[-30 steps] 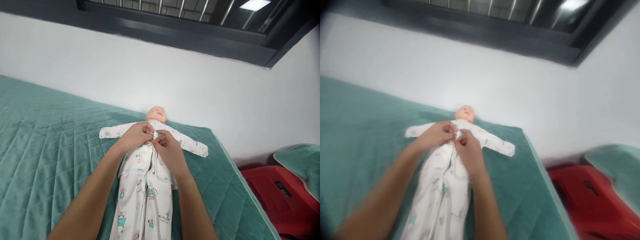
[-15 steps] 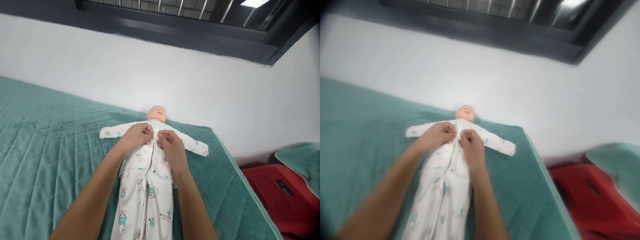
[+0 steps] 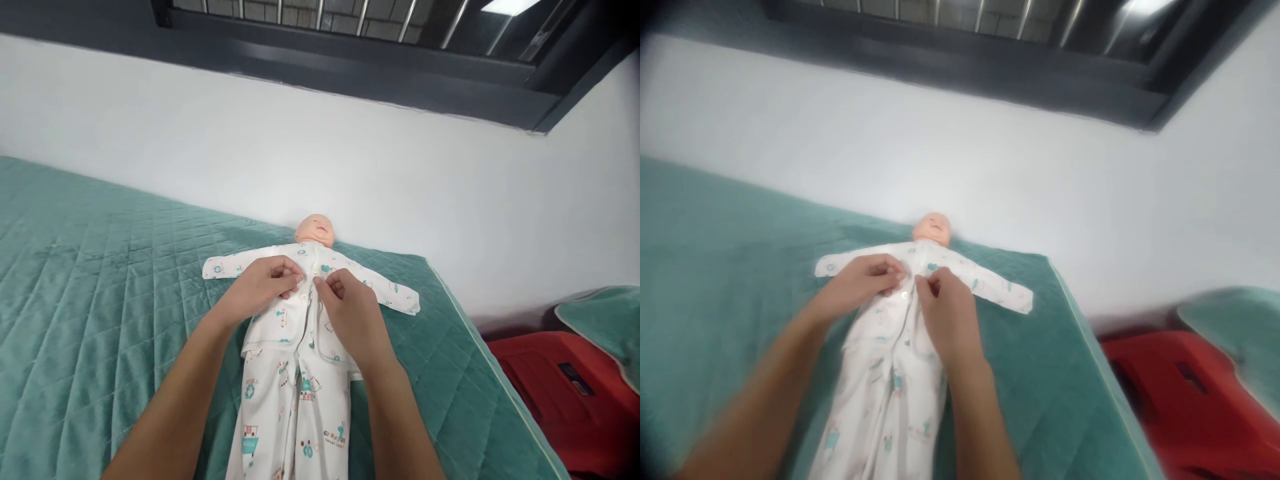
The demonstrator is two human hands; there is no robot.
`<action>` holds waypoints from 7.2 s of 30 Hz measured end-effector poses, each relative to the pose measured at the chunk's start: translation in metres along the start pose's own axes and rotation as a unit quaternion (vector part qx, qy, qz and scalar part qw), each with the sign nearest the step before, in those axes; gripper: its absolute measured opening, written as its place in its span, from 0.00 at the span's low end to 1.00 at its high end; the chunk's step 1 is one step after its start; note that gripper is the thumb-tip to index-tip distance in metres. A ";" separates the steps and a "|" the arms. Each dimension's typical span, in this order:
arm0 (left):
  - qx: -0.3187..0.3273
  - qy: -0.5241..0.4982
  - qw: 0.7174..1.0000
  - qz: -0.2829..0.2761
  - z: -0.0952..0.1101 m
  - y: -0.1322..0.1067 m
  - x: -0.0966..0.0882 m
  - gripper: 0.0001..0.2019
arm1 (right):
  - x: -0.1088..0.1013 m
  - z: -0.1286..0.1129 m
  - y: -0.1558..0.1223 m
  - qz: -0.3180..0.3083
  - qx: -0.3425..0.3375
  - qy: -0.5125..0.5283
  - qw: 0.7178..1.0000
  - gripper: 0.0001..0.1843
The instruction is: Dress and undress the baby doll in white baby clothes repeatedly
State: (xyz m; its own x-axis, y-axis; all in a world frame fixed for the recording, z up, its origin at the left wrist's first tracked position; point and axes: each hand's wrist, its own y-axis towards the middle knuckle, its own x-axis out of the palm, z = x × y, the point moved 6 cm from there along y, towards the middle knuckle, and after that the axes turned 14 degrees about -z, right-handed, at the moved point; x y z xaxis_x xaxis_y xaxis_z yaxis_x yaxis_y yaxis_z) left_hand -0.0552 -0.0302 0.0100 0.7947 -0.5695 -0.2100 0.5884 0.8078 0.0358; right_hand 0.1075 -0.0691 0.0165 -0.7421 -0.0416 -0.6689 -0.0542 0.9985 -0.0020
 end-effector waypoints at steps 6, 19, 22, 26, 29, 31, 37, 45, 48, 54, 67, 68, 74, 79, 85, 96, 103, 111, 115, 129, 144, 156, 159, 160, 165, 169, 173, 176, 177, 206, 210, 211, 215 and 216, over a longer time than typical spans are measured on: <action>-0.012 0.029 0.997 -0.069 -0.001 -0.007 0.003 0.11 | 0.010 -0.011 -0.016 -0.066 0.048 -0.144 0.986 0.18; 0.016 0.120 0.989 -0.088 0.004 -0.003 0.011 0.07 | 0.002 0.006 -0.011 -0.166 -0.023 0.026 0.985 0.17; 0.002 0.055 0.994 -0.092 0.005 -0.004 0.013 0.07 | 0.003 0.013 -0.009 -0.200 -0.026 0.084 0.976 0.17; -0.006 -0.024 0.995 -0.094 0.007 -0.005 0.019 0.06 | 0.003 0.022 -0.005 -0.217 -0.035 0.141 0.965 0.19; -0.003 -0.040 0.993 -0.112 0.007 -0.004 0.022 0.05 | 0.005 0.024 -0.002 -0.210 -0.043 0.186 0.959 0.20; 0.004 -0.047 0.991 -0.122 0.005 -0.004 0.021 0.05 | 0.007 0.021 -0.001 -0.199 -0.055 0.218 0.954 0.20; 0.011 -0.083 0.989 -0.118 -0.004 -0.003 0.017 0.06 | 0.016 0.011 -0.001 -0.197 -0.068 0.266 0.941 0.19; 0.001 -0.105 0.988 -0.116 -0.011 0.001 0.015 0.06 | 0.019 0.016 0.002 -0.211 -0.053 0.257 0.942 0.21; -0.003 -0.104 0.987 -0.120 -0.013 0.002 0.015 0.06 | 0.019 0.016 0.002 -0.210 -0.042 0.259 0.942 0.21; -0.032 -0.099 0.988 -0.116 -0.016 0.001 0.014 0.08 | 0.022 0.018 0.003 -0.206 -0.038 0.286 0.935 0.17; -0.028 -0.046 0.986 -0.155 -0.004 -0.006 0.017 0.08 | 0.022 0.016 0.004 -0.193 -0.027 0.324 0.926 0.15; -0.026 -0.043 0.987 -0.154 -0.004 -0.006 0.017 0.07 | 0.022 0.016 0.003 -0.193 -0.027 0.324 0.926 0.15; -0.036 -0.038 0.988 -0.143 -0.005 -0.006 0.016 0.06 | 0.022 0.016 0.004 -0.188 -0.023 0.313 0.931 0.15; -0.040 -0.026 0.989 -0.138 -0.002 -0.008 0.015 0.07 | 0.022 0.017 0.004 -0.185 -0.022 0.312 0.932 0.14; -0.030 0.012 0.986 -0.161 0.002 -0.008 0.015 0.09 | 0.022 0.016 0.003 -0.172 -0.021 0.306 0.936 0.15; -0.060 0.069 0.987 -0.130 -0.001 -0.010 0.017 0.10 | 0.025 0.012 0.003 -0.118 -0.030 0.283 0.951 0.16; -0.059 0.098 0.986 -0.124 0.000 -0.009 0.017 0.10 | 0.024 0.011 0.003 -0.116 -0.037 0.283 0.951 0.16; -0.067 0.092 0.984 -0.136 -0.002 -0.010 0.017 0.11 | 0.025 0.013 0.003 -0.122 -0.037 0.286 0.950 0.16; -0.058 0.053 0.986 -0.149 -0.004 -0.008 0.019 0.09 | 0.024 0.012 0.004 -0.125 -0.039 0.283 0.950 0.15; -0.043 0.015 0.992 -0.115 -0.002 -0.005 0.018 0.10 | 0.026 0.011 0.004 -0.134 -0.050 0.272 0.952 0.15; -0.075 -0.045 0.981 -0.173 -0.008 -0.012 0.017 0.15 | 0.021 0.010 0.002 -0.129 -0.057 0.306 0.941 0.19; 0.030 0.077 0.996 0.037 -0.001 0.000 0.007 0.14 | -0.001 0.018 0.004 0.111 -0.163 0.156 0.968 0.10; 0.094 0.214 0.965 0.116 0.006 0.001 0.008 0.11 | 0.010 0.020 0.009 0.077 -0.147 0.081 0.983 0.20; 0.111 0.247 0.954 0.127 0.006 0.002 0.009 0.11 | 0.013 0.022 0.011 0.065 -0.137 0.069 0.986 0.22; 0.152 0.288 0.939 0.113 -0.004 0.008 0.009 0.17 | 0.017 0.030 0.016 0.027 -0.117 0.057 0.991 0.27; 0.156 0.309 0.936 0.066 -0.006 0.011 0.016 0.19 | 0.019 0.028 0.018 0.007 -0.130 0.027 0.991 0.27; 0.147 0.326 0.933 0.047 -0.007 0.013 0.021 0.19 | 0.020 0.029 0.018 0.001 -0.128 0.021 0.992 0.27; 0.158 0.304 0.937 0.067 -0.004 0.017 0.019 0.15 | 0.020 0.029 0.019 0.001 -0.136 0.010 0.991 0.27; 0.165 0.294 0.938 0.076 -0.002 0.019 0.019 0.14 | 0.021 0.029 0.019 0.002 -0.137 0.004 0.991 0.27; 0.089 0.178 0.980 0.017 -0.015 0.042 0.005 0.23 | 0.021 0.028 0.018 0.004 -0.119 -0.004 0.993 0.26; 0.090 0.173 0.981 0.016 -0.014 0.041 0.005 0.22 | 0.020 0.028 0.016 0.025 -0.125 0.025 0.991 0.22; 0.094 0.172 0.981 0.016 -0.014 0.041 0.005 0.22 | 0.019 0.027 0.014 0.037 -0.129 0.034 0.990 0.21; 0.109 0.158 0.981 0.014 -0.013 0.041 0.005 0.21 | 0.015 0.021 0.010 0.081 -0.152 0.051 0.984 0.13; 0.109 0.152 0.982 0.014 -0.012 0.041 0.005 0.21 | 0.014 0.020 0.010 0.084 -0.155 0.051 0.983 0.12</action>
State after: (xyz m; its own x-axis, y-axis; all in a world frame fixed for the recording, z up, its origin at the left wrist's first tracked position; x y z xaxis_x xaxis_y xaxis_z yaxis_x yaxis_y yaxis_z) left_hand -0.0288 0.0022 -0.0017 0.7499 -0.4488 -0.4860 0.6108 0.7519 0.2482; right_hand 0.1097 -0.0595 -0.0078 -0.8206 0.1041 -0.5620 -0.1141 0.9336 0.3396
